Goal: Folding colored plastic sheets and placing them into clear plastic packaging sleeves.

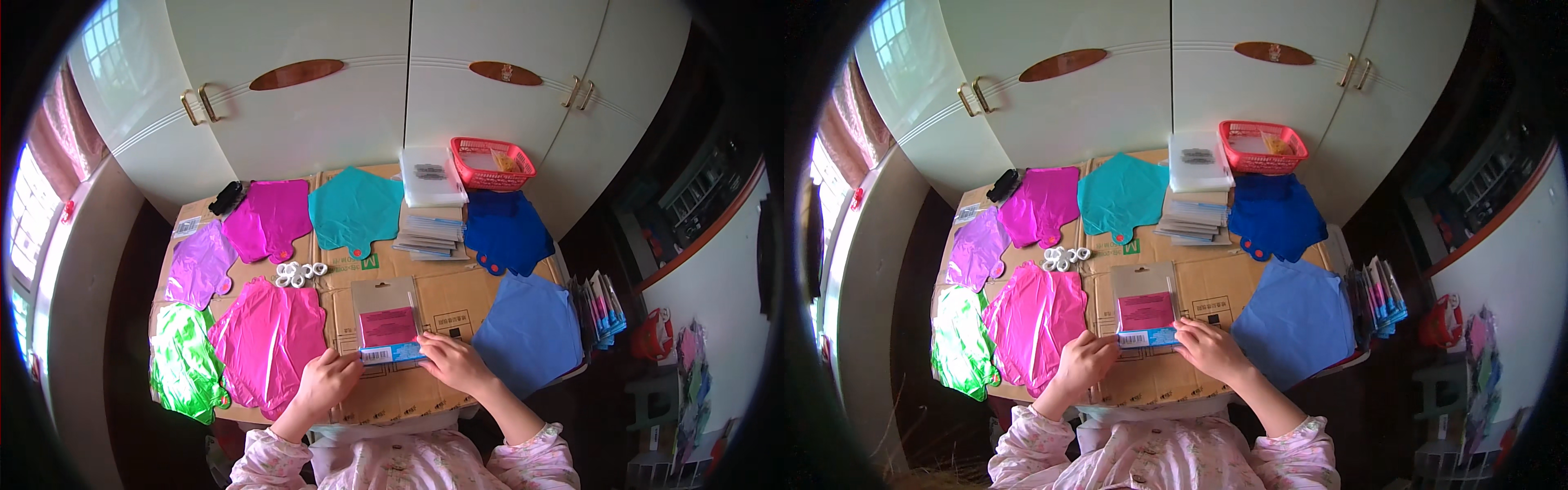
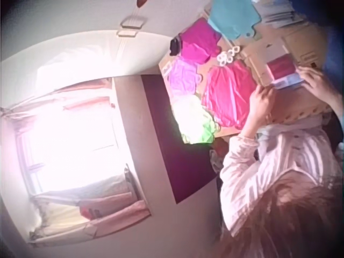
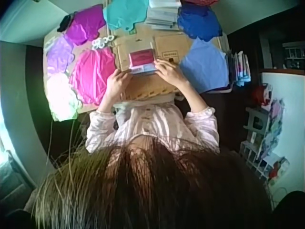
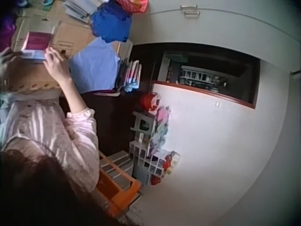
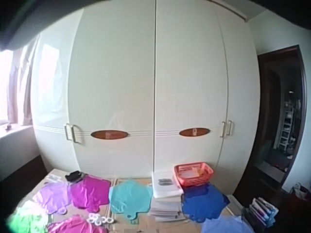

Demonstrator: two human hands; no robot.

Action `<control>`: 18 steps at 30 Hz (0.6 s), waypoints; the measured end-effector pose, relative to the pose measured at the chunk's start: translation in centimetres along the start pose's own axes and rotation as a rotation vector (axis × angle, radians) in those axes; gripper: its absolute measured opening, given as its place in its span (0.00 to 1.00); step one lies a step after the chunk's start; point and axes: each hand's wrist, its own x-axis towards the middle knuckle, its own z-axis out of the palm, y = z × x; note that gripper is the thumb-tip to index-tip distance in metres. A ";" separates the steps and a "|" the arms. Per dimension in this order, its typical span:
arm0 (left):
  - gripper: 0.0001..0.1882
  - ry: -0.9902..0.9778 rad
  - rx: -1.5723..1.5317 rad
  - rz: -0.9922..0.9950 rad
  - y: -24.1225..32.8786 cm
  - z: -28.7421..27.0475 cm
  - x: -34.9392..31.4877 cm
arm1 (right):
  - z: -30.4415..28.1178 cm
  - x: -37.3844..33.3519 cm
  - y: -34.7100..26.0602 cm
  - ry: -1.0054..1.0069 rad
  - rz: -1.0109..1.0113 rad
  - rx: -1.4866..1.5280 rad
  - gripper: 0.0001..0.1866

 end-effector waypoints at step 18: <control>0.14 -0.089 -0.005 -0.582 1.1 1.6 2.2 | 1.3 2.1 1.4 -0.123 0.307 0.235 0.28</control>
